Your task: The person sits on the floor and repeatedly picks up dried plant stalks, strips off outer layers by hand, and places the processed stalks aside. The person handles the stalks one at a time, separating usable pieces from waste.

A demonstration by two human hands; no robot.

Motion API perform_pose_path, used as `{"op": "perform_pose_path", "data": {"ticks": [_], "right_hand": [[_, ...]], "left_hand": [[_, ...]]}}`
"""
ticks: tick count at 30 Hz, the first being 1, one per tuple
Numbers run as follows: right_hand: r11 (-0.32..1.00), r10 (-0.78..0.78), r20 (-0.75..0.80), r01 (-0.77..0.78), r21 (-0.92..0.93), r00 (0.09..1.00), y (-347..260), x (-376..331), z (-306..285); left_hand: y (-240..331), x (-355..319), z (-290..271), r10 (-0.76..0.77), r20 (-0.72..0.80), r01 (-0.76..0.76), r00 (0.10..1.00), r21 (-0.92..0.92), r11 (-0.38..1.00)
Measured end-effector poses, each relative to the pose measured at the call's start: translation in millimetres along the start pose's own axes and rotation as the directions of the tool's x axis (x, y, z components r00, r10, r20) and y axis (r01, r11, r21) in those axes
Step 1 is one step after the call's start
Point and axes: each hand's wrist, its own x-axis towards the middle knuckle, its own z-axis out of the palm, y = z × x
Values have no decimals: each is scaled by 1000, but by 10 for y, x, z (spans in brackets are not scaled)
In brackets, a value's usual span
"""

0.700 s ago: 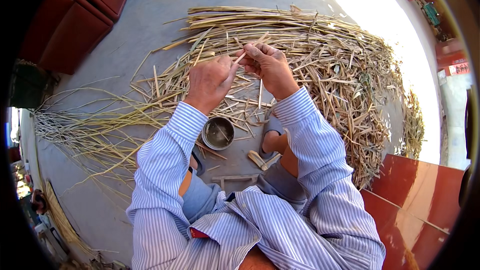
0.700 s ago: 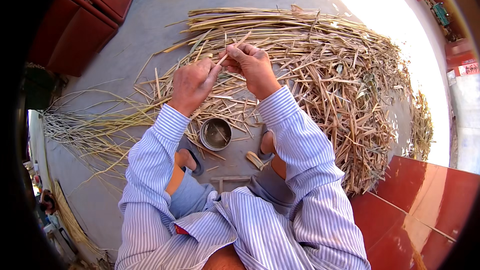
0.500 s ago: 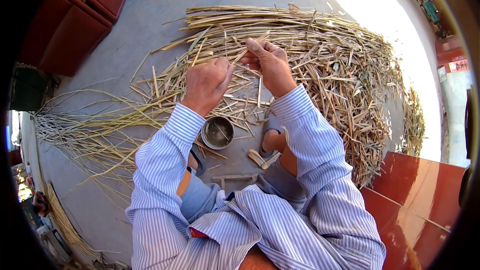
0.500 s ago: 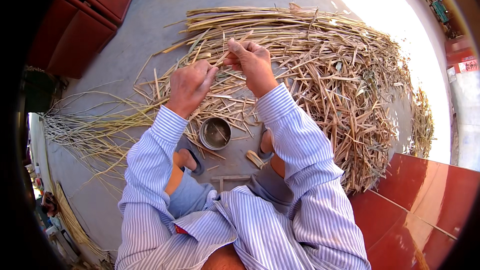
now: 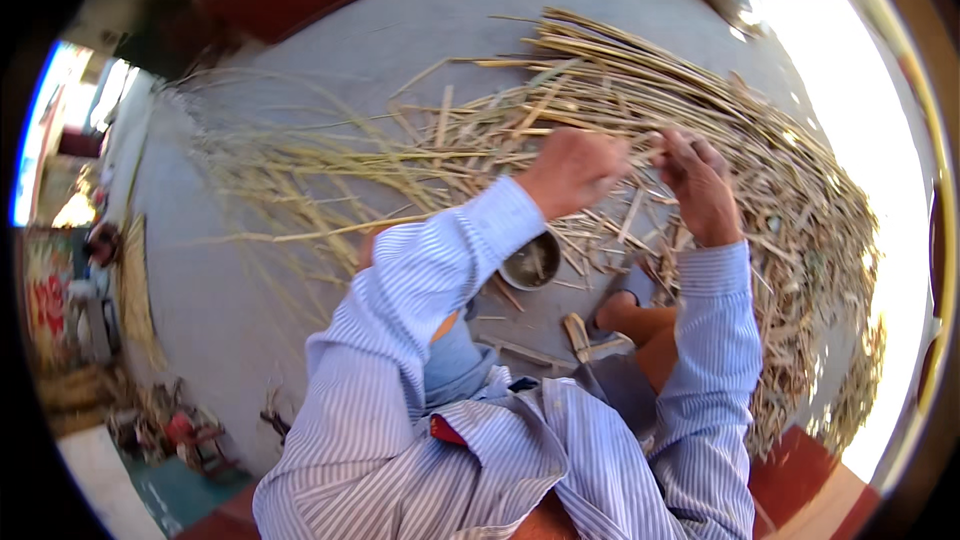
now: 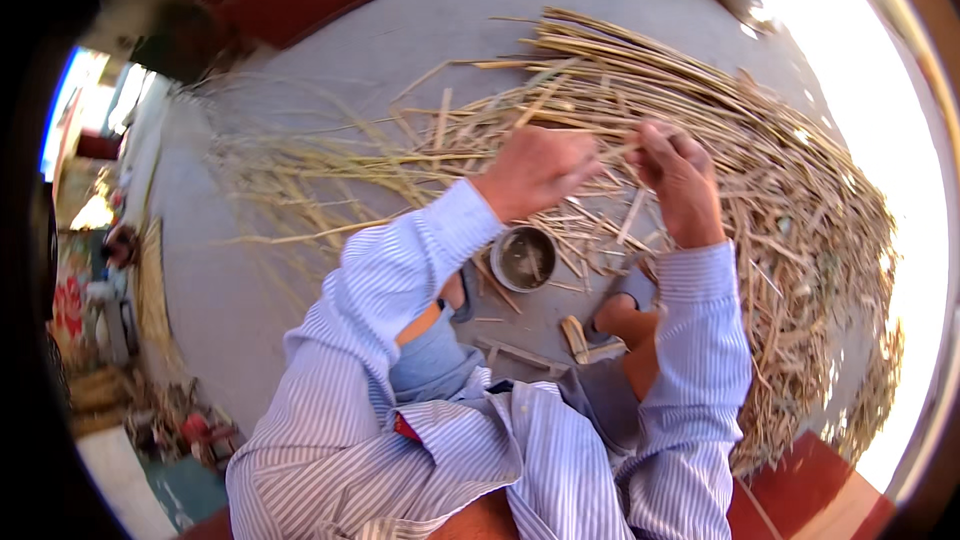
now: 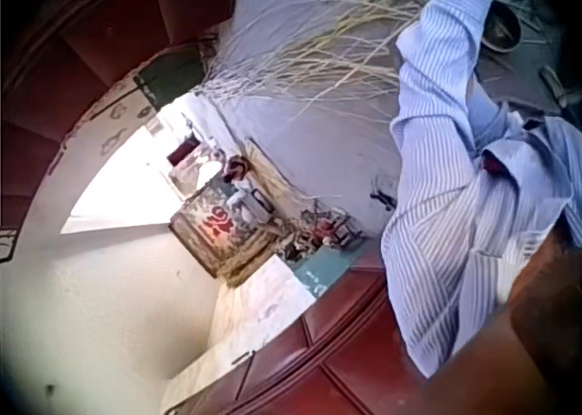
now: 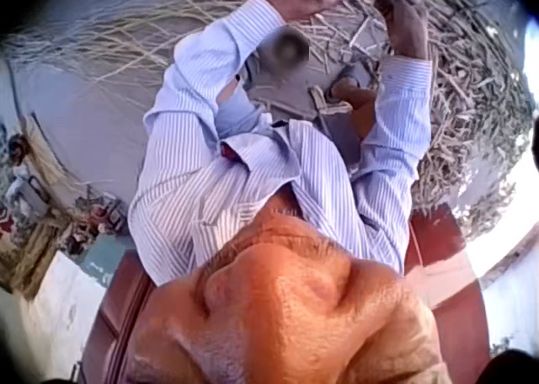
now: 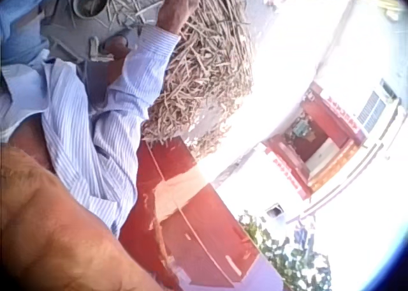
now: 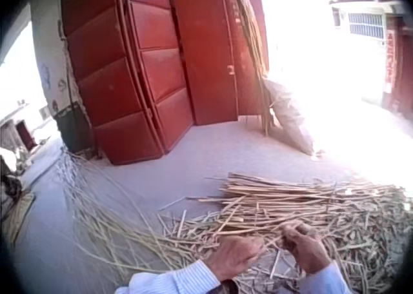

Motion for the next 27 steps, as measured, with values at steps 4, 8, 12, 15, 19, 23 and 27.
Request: {"op": "perform_pose_path", "data": {"ticks": [4, 8, 12, 15, 19, 23, 27], "right_hand": [[988, -52, -220, 83, 133, 974, 58, 250, -224], [951, -70, -245, 139, 275, 967, 68, 556, -956], [948, 5, -276, 83, 308, 961, 267, 695, -1542], [952, 46, -364, 70, 299, 930, 387, 675, -1956], [951, 191, -403, -66, 303, 895, 543, 503, -2350], [930, 303, -493, -138, 342, 816, 554, 229, -2387], [906, 360, -425, -202, 373, 831, 621, 1, -2468]], "left_hand": [[21, -254, -463, -156, 133, 111, 979, 299, 948], [37, -637, -1064, -165, 161, 62, 973, 507, 860], [94, -998, -1636, -214, 159, 60, 964, 652, 755], [-106, -1268, -1909, -288, 204, 46, 936, 738, 673], [-97, -1275, -2242, -232, 211, -16, 950, 771, 637], [79, -924, -2335, -106, 197, -90, 975, 780, 619], [169, -696, -2410, -4, 205, -166, 979, 804, 572]]}}
